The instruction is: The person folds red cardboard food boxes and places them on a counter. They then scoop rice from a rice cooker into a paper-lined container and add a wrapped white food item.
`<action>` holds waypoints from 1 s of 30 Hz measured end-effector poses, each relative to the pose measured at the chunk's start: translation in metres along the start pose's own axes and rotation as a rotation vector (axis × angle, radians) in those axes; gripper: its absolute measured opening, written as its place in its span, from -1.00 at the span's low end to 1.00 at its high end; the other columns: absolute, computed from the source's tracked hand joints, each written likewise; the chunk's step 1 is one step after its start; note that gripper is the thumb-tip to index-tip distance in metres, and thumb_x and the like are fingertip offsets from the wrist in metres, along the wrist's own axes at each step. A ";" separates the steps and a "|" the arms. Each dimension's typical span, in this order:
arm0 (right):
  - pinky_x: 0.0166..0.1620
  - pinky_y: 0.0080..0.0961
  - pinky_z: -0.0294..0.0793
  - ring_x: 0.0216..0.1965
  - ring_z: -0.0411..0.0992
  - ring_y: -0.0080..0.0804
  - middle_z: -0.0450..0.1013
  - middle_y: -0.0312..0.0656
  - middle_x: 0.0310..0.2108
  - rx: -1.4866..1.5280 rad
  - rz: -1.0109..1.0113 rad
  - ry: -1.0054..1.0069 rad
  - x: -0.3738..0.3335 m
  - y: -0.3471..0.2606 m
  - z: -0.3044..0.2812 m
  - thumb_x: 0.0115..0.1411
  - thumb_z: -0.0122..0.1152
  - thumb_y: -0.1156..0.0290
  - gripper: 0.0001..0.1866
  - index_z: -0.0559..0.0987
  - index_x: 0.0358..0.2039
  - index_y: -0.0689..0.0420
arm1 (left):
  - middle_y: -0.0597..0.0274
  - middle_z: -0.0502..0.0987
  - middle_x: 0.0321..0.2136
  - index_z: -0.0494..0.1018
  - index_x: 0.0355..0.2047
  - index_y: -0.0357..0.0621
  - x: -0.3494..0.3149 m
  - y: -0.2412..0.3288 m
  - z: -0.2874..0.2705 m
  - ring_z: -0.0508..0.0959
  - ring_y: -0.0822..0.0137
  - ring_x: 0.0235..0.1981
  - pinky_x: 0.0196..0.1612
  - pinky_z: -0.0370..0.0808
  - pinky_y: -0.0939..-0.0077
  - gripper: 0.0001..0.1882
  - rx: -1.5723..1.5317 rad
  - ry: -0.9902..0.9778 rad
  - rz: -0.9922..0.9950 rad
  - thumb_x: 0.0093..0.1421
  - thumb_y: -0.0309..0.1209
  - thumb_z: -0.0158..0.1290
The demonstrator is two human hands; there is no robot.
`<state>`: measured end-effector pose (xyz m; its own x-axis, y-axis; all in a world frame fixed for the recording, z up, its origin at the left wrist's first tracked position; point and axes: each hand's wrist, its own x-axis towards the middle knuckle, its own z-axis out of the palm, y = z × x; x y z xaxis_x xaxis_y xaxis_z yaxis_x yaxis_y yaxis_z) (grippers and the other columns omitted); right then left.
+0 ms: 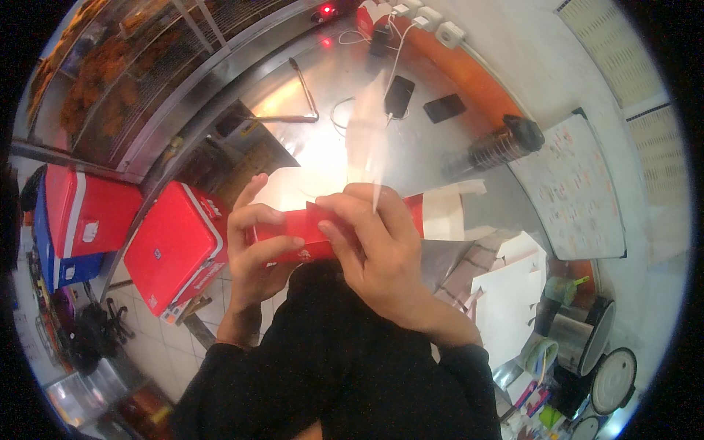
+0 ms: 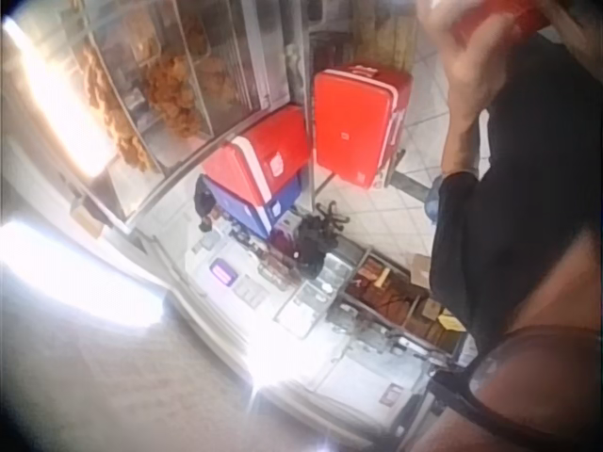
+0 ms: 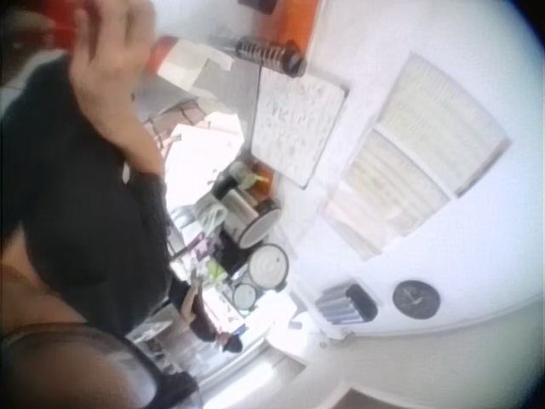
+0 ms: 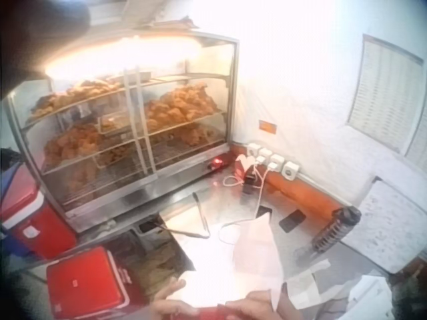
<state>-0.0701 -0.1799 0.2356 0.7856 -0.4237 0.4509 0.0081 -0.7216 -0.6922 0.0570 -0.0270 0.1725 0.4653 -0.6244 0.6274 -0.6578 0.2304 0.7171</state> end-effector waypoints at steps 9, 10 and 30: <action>-0.17 -0.34 0.46 -0.20 0.49 -0.15 0.53 -0.09 -0.14 -0.071 -0.043 0.025 -0.002 -0.004 0.010 0.17 0.37 0.55 -0.70 0.59 -0.07 0.12 | 0.24 0.40 0.00 0.64 -0.20 0.20 -0.005 -0.002 -0.002 0.27 -0.09 0.30 0.44 0.11 -0.21 -0.51 0.112 0.044 0.113 -0.16 -0.59 0.45; -0.18 -0.33 0.45 -0.22 0.48 -0.15 0.54 -0.10 -0.14 -0.106 -0.055 0.005 0.000 -0.006 0.011 0.16 0.38 0.55 -0.70 0.59 -0.08 0.12 | 0.23 0.40 0.00 0.64 -0.20 0.20 -0.006 -0.001 -0.001 0.28 -0.08 0.29 0.44 0.12 -0.21 -0.51 0.117 0.068 0.117 -0.16 -0.59 0.45; 0.11 -0.05 0.21 -0.01 0.18 0.01 0.25 0.03 0.00 0.094 -0.027 -0.122 -0.072 0.082 0.028 -0.24 0.58 0.01 -0.26 0.40 -0.16 0.13 | -0.07 0.12 0.39 0.09 0.41 -0.05 -0.048 -0.080 -0.036 0.13 -0.01 0.43 0.45 0.03 -0.06 0.19 -0.282 0.095 -0.379 -0.09 0.30 0.31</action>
<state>-0.1086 -0.1937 0.1306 0.8537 -0.3306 0.4023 0.0839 -0.6752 -0.7329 0.1087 0.0117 0.0954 0.7019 -0.6355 0.3215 -0.2516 0.2011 0.9467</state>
